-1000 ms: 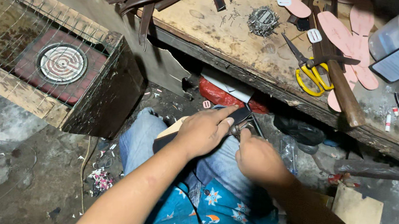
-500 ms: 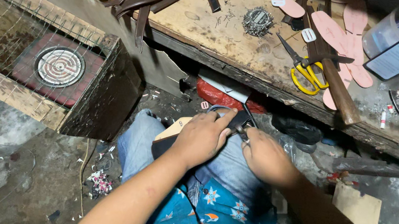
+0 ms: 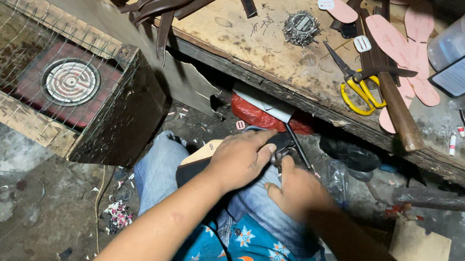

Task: The person sits on the floor of a shoe workshop and lasts a black ballet flat: they use pincers to grip and pull the shoe upper over the insole, press and smooth the upper by hand, and tap the edge with a wooden mallet to set it in place.

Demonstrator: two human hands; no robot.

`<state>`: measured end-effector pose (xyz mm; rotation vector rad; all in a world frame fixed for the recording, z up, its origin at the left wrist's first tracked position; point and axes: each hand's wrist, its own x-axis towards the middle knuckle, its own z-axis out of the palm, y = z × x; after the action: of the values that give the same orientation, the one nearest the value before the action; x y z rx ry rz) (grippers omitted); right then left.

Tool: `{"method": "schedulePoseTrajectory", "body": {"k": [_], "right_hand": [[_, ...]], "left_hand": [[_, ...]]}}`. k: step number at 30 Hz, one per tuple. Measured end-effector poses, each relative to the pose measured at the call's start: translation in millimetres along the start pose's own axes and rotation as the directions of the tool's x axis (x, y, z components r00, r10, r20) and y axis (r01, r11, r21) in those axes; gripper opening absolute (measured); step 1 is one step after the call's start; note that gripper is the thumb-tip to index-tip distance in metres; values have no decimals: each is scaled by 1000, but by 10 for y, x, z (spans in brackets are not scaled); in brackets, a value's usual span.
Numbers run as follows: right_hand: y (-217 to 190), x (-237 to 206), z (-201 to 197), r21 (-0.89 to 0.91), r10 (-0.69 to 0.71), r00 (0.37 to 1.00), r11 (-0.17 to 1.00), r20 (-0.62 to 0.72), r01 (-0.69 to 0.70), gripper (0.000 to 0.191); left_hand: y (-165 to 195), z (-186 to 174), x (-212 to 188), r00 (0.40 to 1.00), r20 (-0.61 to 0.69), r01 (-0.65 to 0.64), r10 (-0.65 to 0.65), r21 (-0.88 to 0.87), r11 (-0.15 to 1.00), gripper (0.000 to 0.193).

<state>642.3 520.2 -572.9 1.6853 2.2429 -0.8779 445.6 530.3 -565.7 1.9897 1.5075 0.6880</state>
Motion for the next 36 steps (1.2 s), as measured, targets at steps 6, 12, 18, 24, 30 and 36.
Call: {"method": "schedulePoseTrajectory", "body": {"k": [6, 12, 18, 24, 30, 36], "right_hand": [[181, 87, -24, 119, -311, 911, 928, -271, 352, 46], [263, -8, -69, 145, -93, 983, 983, -156, 116, 47], [236, 0, -1, 78, -49, 982, 995, -181, 64, 33], [218, 164, 147, 142, -65, 970, 985, -234, 100, 45], [256, 178, 17, -152, -95, 993, 985, -76, 82, 41], [463, 292, -308, 113, -402, 911, 905, -88, 410, 42]], "left_hand": [[-29, 106, -47, 992, -48, -116, 119, 72, 991, 47], [43, 134, -107, 981, -44, -180, 188, 136, 974, 52], [11, 123, -127, 978, -44, -202, 205, 73, 977, 50], [-123, 5, 62, 993, 79, -82, 90, -99, 992, 46], [-14, 148, 226, 999, 17, -34, 34, -33, 999, 38], [51, 250, 120, 990, -57, -123, 127, 73, 990, 40]]}}
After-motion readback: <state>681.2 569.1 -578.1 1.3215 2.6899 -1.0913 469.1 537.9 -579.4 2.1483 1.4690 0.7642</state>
